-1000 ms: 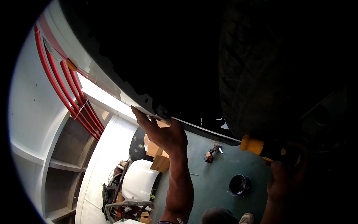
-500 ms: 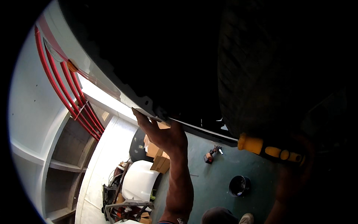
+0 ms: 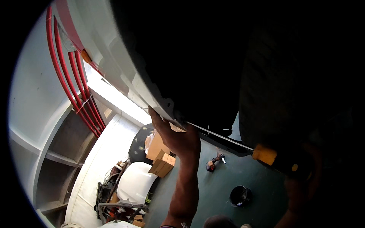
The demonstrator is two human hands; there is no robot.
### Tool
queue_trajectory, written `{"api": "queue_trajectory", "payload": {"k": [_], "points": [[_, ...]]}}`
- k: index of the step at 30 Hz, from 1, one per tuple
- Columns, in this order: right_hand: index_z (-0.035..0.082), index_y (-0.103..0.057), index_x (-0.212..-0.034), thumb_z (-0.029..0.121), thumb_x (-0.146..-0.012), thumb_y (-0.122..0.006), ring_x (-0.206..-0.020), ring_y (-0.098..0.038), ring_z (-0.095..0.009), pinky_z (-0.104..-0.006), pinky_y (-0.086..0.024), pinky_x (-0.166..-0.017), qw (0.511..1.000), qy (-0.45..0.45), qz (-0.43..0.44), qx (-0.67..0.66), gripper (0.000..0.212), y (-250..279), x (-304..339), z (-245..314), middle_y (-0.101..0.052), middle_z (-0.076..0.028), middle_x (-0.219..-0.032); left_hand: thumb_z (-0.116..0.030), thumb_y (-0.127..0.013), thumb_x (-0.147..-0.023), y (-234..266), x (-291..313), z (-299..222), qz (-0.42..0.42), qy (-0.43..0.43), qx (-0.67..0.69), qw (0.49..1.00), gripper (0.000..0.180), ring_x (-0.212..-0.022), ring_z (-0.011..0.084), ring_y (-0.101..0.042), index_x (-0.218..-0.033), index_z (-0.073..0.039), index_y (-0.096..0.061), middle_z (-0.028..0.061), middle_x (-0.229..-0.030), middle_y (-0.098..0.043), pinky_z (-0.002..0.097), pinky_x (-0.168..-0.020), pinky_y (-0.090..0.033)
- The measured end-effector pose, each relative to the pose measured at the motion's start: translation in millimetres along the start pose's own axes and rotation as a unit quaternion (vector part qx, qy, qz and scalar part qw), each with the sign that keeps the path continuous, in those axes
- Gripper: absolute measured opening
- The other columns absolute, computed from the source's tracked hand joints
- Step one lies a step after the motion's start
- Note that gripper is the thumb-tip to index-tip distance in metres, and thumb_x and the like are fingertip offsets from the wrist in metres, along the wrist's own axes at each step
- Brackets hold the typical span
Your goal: The person works under the hood of a white car, wrapping electrical wires with black tape and securing them. They then move to the front right wheel well and use a screwdriver to fasten a plastic liner panel.
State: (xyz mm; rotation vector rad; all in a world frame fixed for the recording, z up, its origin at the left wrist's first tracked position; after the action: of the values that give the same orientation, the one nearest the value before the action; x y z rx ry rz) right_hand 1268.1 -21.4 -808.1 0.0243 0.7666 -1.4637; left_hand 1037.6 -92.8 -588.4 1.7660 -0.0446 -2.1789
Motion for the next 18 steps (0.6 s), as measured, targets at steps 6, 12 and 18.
{"api": "queue_trajectory", "payload": {"k": [6,12,18], "points": [[0.006,-0.055,-0.129,0.044,-0.098,-0.050,-0.111,-0.057,-0.026,-0.0429,-0.047,-0.095,0.998,-0.045,0.034,0.022,0.050,6.9,12.3,-24.7,-0.059,-0.014,-0.121,-0.011,-0.075,-0.083,-1.6,6.5,3.8,-0.010,0.004,-0.026,1.000,0.092,-0.140,0.0445,-0.039,-0.156,-0.001,-0.020,0.0287,-0.151,-0.036,0.0529,-0.112,-0.037],[0.005,-0.058,-0.124,0.045,-0.100,-0.048,-0.109,-0.057,-0.026,-0.0420,-0.047,-0.092,0.993,0.099,0.054,0.027,0.047,1.7,0.5,5.3,-0.059,-0.015,-0.118,-0.011,-0.076,-0.082,1.9,8.0,8.3,-0.006,0.000,-0.023,1.000,0.094,-0.139,0.0429,-0.040,-0.156,-0.002,-0.020,0.0272,-0.152,-0.035,0.0514,-0.111,-0.041],[0.006,-0.057,-0.124,0.038,-0.095,-0.054,-0.108,-0.056,-0.025,-0.0414,-0.046,-0.090,0.995,-0.089,0.021,0.026,0.043,7.1,6.3,-10.6,-0.057,-0.012,-0.115,-0.005,-0.072,-0.077,0.6,4.7,5.2,-0.013,0.016,-0.003,1.000,0.094,-0.141,0.0474,-0.035,-0.156,0.000,-0.020,0.0295,-0.151,-0.036,0.0530,-0.116,-0.030]]}}
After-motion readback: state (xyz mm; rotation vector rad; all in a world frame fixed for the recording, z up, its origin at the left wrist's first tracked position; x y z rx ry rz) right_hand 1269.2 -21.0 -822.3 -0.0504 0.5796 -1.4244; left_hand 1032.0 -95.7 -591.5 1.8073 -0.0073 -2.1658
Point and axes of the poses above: each hand's wrist, its own x-axis away from the middle knuckle, its own y-axis out of the back of the hand, z = x × y, the point moved 7 cm from there along -x, towards the middle knuckle
